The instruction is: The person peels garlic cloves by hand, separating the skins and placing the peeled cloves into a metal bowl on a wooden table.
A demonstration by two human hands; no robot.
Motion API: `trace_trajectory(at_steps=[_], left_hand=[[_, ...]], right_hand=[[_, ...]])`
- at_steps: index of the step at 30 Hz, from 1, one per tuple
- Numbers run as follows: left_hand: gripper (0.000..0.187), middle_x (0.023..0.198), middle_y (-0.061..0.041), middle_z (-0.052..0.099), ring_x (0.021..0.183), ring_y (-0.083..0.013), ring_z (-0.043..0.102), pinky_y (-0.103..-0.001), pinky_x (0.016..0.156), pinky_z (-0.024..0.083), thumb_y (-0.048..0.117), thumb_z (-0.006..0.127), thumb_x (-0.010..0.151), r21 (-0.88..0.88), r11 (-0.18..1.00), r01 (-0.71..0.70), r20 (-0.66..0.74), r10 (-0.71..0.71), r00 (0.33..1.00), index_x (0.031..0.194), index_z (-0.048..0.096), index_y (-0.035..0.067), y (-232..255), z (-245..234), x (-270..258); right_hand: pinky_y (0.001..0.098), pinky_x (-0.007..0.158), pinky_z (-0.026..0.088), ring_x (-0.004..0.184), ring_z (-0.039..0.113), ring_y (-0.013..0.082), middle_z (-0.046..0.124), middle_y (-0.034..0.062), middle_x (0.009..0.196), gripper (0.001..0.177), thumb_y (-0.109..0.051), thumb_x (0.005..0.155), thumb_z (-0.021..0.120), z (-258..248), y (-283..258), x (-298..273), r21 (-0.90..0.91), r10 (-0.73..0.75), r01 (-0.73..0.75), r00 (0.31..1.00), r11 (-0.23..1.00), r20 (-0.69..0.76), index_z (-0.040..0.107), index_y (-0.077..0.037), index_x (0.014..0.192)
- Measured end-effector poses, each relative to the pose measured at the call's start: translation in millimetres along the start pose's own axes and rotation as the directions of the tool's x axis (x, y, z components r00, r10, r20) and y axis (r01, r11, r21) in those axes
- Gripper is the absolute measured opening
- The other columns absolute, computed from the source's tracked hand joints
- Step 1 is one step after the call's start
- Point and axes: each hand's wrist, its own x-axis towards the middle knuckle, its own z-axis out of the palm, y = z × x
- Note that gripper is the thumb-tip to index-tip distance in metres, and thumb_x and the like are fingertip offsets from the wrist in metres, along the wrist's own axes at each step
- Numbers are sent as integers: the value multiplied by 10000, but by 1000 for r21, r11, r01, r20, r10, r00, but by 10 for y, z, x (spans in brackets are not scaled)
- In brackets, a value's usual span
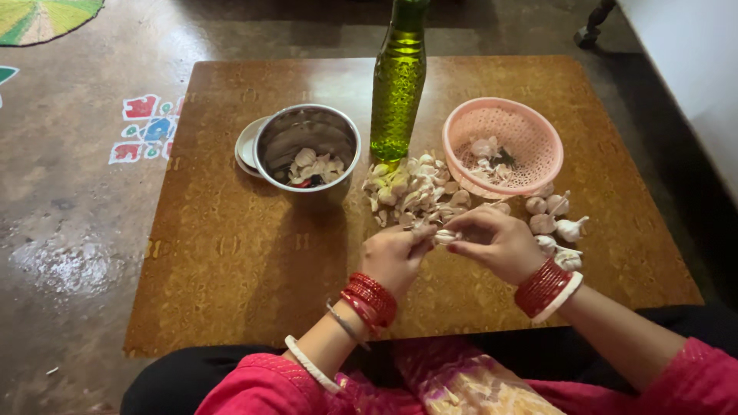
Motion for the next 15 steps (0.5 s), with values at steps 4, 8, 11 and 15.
trace_trajectory(at_steps=[4,8,11,15], left_hand=[[213,918,-102,782,757,-204,763,-327,708,595,247,755,886,-187,970,153,-99,-173,980,1091,797,205,74,-20,-44],[226,904,-77,809,783,-136,782,-282,723,608,198,783,862,-344,903,258,-45,-290,956,1069,804,109,53,121,-66],[218,897,-25,808,787,-79,734,-245,726,595,134,777,868,-646,671,363,106,-392,914,1052,800,19,-98,236,-47],[199,812,-36,744,678,-91,640,-241,627,508,78,777,871,-780,415,468,313,-389,866,1035,771,-35,-323,317,-42]], right_hand=[[322,872,633,994,736,176,751,80,1108,338,-12,832,701,128,29,-18,754,244,-286,955,592,171,692,-23,1170],[331,915,605,1004,722,202,735,128,1107,355,26,867,676,392,114,-85,897,366,-350,899,270,241,653,25,1222],[325,913,592,990,722,191,732,121,1092,343,26,869,699,355,182,-99,910,315,-316,921,269,227,668,40,1210],[315,822,592,916,738,190,763,131,1009,289,5,851,708,310,231,-38,845,298,-358,921,397,250,714,46,1137]])
